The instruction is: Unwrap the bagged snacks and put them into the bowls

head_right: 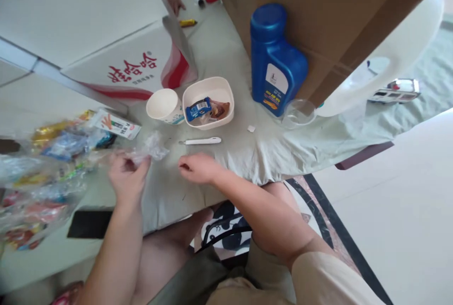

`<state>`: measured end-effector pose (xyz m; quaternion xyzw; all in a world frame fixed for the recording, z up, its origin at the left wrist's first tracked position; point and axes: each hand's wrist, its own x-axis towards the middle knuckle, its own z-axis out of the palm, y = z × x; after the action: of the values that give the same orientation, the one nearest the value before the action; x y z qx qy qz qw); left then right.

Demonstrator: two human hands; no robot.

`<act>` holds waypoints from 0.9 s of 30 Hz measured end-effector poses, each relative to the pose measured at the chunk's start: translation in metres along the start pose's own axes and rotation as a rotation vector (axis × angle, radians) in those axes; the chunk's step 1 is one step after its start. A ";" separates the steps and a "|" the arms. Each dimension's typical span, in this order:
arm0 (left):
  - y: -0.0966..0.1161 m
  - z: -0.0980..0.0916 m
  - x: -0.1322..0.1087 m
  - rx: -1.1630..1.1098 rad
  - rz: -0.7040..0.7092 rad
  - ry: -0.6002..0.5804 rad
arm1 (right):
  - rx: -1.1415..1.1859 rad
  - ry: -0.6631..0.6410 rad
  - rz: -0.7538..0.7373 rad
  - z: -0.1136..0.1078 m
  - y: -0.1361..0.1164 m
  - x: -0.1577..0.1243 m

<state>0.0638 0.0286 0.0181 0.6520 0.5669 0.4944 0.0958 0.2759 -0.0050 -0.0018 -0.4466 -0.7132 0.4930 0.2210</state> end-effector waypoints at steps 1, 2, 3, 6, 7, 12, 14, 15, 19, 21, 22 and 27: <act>0.014 0.008 0.017 0.077 0.127 -0.025 | -0.041 -0.026 -0.003 -0.001 -0.001 0.002; 0.031 0.020 0.034 0.130 0.227 -0.042 | -0.070 -0.050 -0.015 -0.003 -0.002 0.003; 0.050 0.036 0.050 0.195 0.280 -0.164 | -0.090 -0.070 -0.029 -0.004 -0.003 0.004; 0.101 0.107 0.088 0.437 0.342 -0.639 | -0.129 -0.117 -0.033 -0.009 -0.005 0.005; 0.113 0.134 0.097 0.523 0.357 -0.765 | -0.143 -0.127 -0.021 -0.010 -0.006 0.005; 0.131 0.222 0.117 0.772 0.343 -1.034 | -0.211 -0.170 -0.015 -0.016 -0.009 0.002; 0.130 0.218 0.123 0.804 0.357 -0.979 | -0.228 -0.194 -0.026 -0.020 -0.008 0.000; 0.128 0.209 0.127 0.826 0.359 -0.943 | -0.233 -0.205 -0.029 -0.022 -0.008 -0.002; 0.114 0.153 0.144 1.044 0.276 -0.725 | -0.238 -0.222 -0.037 -0.028 -0.007 -0.007; 0.100 0.133 0.149 1.194 0.174 -0.746 | -0.234 -0.224 -0.041 -0.027 -0.008 -0.007; 0.091 0.128 0.149 1.243 0.107 -0.803 | -0.230 -0.224 -0.040 -0.025 -0.009 -0.006; 0.051 0.143 0.145 1.183 -0.045 -1.005 | -0.209 -0.216 -0.045 -0.011 -0.016 0.001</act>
<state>0.1855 0.1947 0.0608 0.7289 0.6382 -0.2475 -0.0123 0.2774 -0.0003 0.0171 -0.3952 -0.7901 0.4563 0.1062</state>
